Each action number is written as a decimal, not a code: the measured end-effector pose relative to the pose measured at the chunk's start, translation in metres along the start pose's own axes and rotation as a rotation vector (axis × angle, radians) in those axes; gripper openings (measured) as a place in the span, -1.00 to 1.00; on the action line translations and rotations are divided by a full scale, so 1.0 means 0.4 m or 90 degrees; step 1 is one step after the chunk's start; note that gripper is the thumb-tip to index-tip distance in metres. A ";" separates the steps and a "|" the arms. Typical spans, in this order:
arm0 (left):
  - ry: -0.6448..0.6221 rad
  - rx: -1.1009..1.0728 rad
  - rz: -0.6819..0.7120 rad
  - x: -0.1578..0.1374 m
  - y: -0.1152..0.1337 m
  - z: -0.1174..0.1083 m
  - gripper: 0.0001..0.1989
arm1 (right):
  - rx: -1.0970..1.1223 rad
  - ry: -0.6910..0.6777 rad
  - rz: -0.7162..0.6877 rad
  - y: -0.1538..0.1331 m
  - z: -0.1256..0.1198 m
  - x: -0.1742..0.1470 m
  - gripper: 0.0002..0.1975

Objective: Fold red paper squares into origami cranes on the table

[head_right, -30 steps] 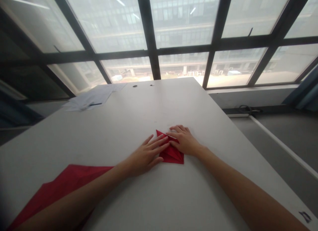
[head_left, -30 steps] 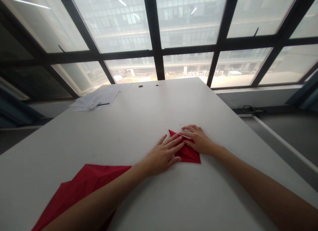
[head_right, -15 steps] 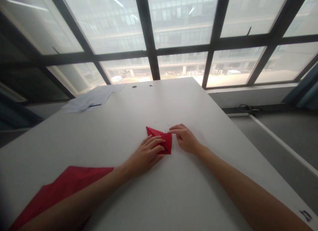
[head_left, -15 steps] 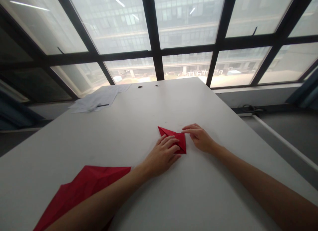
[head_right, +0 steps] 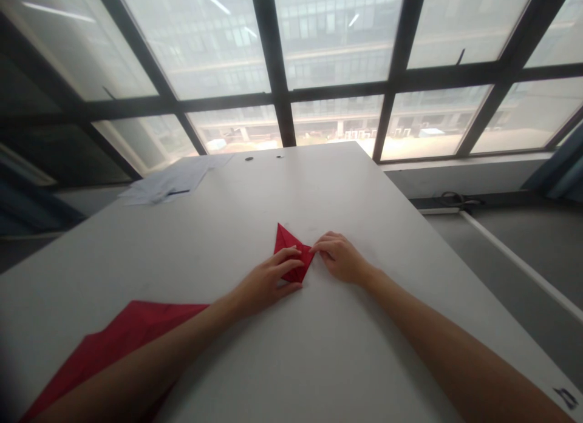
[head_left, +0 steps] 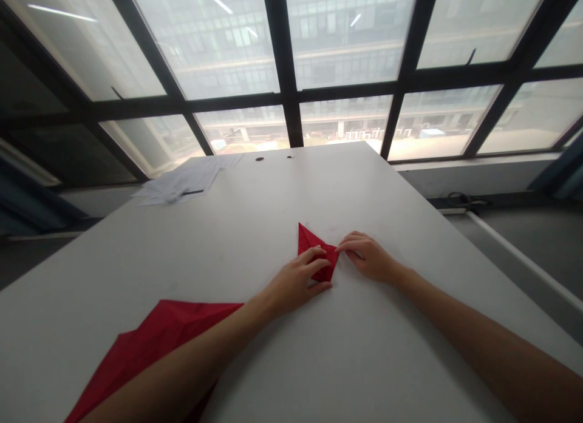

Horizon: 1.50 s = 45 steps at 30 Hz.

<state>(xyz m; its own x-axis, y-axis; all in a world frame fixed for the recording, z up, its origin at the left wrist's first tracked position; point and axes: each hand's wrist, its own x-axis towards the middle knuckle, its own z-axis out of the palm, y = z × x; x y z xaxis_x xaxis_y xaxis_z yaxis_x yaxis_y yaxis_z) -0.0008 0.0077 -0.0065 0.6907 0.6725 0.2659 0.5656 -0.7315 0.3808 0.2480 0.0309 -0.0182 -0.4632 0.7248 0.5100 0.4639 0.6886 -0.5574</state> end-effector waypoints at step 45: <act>0.192 -0.221 0.071 0.006 -0.007 -0.002 -0.78 | 0.243 0.094 0.121 -0.014 0.014 0.010 -0.81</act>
<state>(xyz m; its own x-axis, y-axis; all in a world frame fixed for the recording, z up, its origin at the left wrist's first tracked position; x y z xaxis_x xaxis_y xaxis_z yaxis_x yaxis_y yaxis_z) -0.0009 0.0115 -0.0063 0.5481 0.6324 0.5474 0.2763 -0.7547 0.5951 0.2393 0.0298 -0.0167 -0.2707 0.8522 0.4478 0.2058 0.5057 -0.8378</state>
